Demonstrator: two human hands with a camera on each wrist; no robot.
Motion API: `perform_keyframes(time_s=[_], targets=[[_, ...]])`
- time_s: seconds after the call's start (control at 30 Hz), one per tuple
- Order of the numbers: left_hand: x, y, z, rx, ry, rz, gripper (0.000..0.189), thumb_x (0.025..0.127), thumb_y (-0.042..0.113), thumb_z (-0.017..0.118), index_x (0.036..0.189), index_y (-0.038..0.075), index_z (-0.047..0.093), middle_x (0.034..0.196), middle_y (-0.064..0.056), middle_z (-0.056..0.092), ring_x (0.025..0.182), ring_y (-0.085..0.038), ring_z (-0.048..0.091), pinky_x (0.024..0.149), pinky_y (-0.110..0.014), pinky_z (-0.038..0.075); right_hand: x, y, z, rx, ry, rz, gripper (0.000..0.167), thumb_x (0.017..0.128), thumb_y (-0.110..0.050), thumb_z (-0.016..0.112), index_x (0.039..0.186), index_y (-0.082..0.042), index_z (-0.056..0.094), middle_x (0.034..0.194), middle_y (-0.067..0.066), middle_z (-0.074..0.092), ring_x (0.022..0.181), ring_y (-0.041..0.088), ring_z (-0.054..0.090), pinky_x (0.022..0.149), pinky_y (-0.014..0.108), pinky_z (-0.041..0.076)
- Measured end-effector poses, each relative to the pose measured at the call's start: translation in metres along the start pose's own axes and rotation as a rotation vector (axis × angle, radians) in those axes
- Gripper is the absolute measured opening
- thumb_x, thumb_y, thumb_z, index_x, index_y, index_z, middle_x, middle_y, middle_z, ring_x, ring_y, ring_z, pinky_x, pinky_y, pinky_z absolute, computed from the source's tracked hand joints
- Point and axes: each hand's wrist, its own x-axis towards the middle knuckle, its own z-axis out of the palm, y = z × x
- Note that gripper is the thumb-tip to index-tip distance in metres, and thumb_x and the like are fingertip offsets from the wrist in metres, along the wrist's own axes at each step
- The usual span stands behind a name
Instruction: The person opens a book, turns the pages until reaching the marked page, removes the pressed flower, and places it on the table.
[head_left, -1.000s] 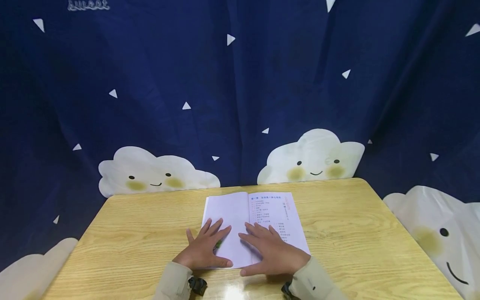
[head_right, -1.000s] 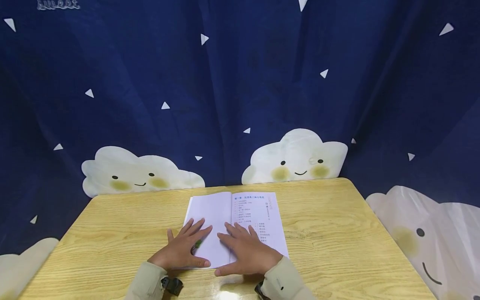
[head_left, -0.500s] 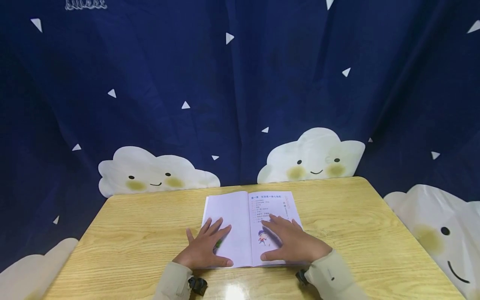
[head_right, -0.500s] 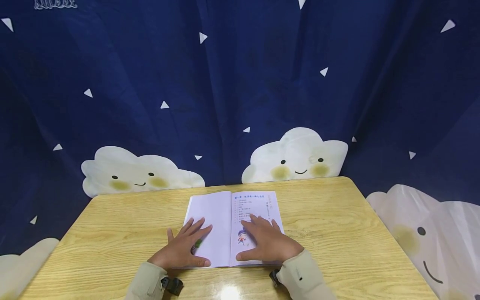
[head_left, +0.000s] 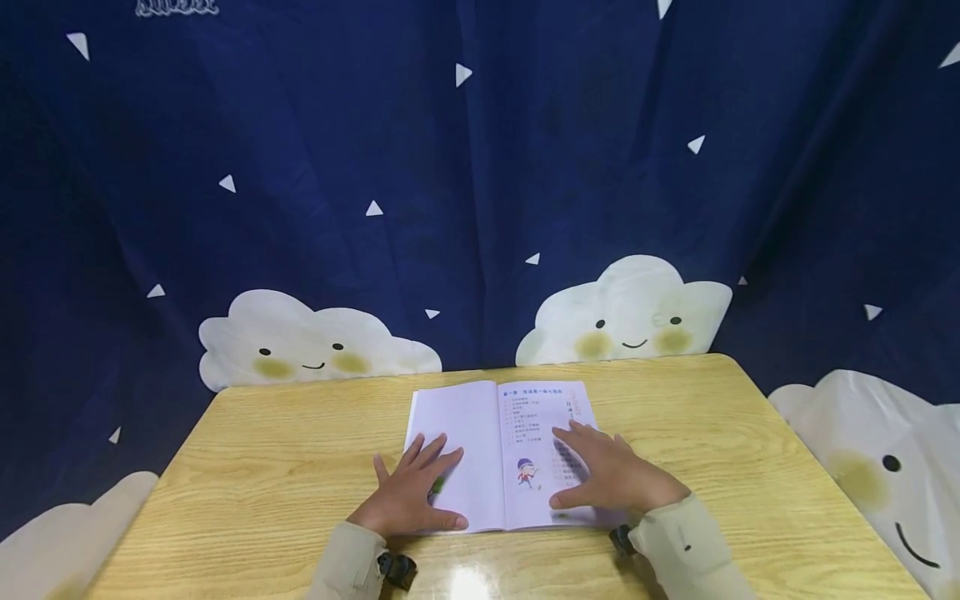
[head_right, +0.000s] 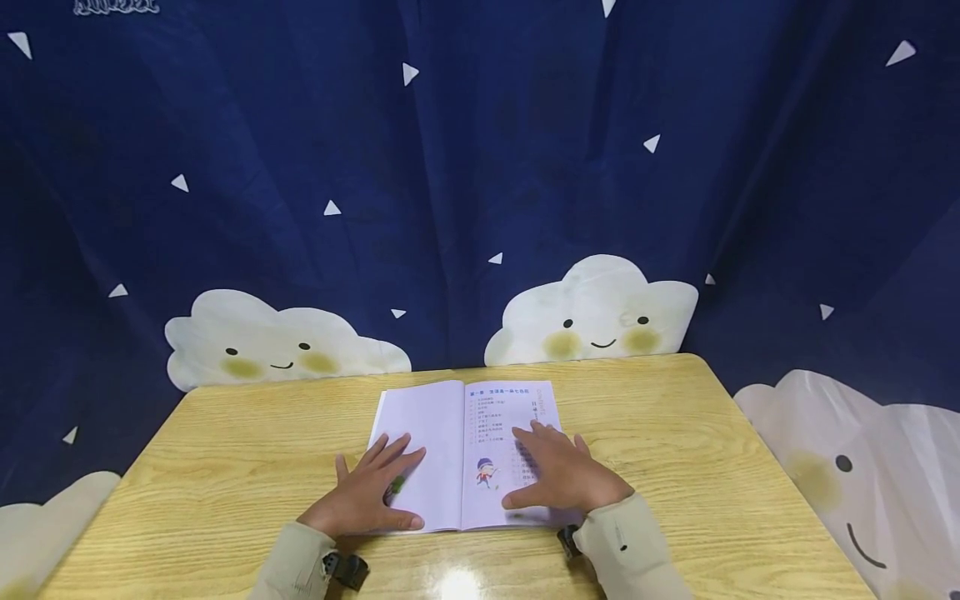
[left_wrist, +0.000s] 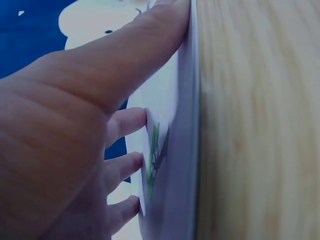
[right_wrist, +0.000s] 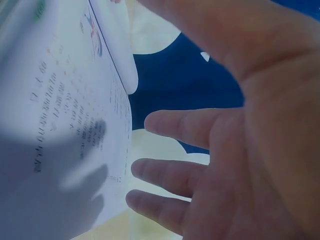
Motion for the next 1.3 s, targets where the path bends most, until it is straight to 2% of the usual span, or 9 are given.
perform_keyframes(time_s=[0.23, 0.5, 0.77, 1.07, 1.3], targets=[[0.0007, 0.0016, 0.0014, -0.009, 0.004, -0.012, 0.099, 0.066, 0.071, 0.072, 0.149, 0.029, 0.039, 0.160, -0.004, 0.022, 0.146, -0.039, 0.007, 0.092, -0.083, -0.009, -0.0021, 0.0019, 0.0024, 0.003, -0.025, 0.039, 0.104, 0.061, -0.052, 0.086, 0.145, -0.009, 0.043, 0.153, 0.023, 0.029, 0.141, 0.043, 0.023, 0.108, 0.070, 0.006], [0.0020, 0.0021, -0.0018, -0.006, 0.028, -0.022, 0.098, 0.067, 0.072, 0.071, 0.148, 0.028, 0.039, 0.159, -0.004, 0.022, 0.146, -0.039, 0.007, 0.092, -0.083, -0.010, -0.0014, 0.0020, 0.0004, -0.058, -0.021, 0.118, 0.106, 0.060, -0.050, 0.087, 0.147, -0.012, 0.041, 0.154, 0.020, 0.030, 0.142, 0.040, 0.023, 0.108, 0.070, 0.005], [0.0021, 0.0026, -0.0042, -0.021, 0.036, -0.018, 0.097, 0.067, 0.069, 0.072, 0.148, 0.027, 0.040, 0.159, -0.006, 0.022, 0.146, -0.040, 0.007, 0.092, -0.082, -0.011, -0.0025, 0.0003, -0.0021, -0.110, -0.031, 0.109, 0.113, 0.054, -0.048, 0.089, 0.148, -0.008, 0.038, 0.154, 0.026, 0.025, 0.140, 0.050, 0.018, 0.104, 0.075, -0.001], [0.0042, 0.0024, -0.0010, -0.019, 0.032, -0.038, 0.098, 0.065, 0.071, 0.072, 0.148, 0.029, 0.040, 0.160, -0.003, 0.022, 0.146, -0.037, 0.006, 0.093, -0.081, -0.011, 0.0004, 0.0001, 0.0026, -0.145, -0.057, 0.139, 0.116, 0.051, -0.039, 0.092, 0.149, -0.010, 0.036, 0.153, 0.023, 0.030, 0.140, 0.048, 0.020, 0.103, 0.075, -0.004], [0.0036, 0.0028, 0.0005, -0.026, 0.041, -0.025, 0.098, 0.065, 0.070, 0.073, 0.147, 0.027, 0.042, 0.159, -0.006, 0.023, 0.146, -0.040, 0.008, 0.092, -0.082, -0.010, 0.0014, 0.0046, 0.0064, -0.120, -0.067, 0.134, 0.116, 0.052, -0.035, 0.092, 0.150, -0.009, 0.034, 0.152, 0.023, 0.030, 0.140, 0.048, 0.021, 0.103, 0.075, -0.005]])
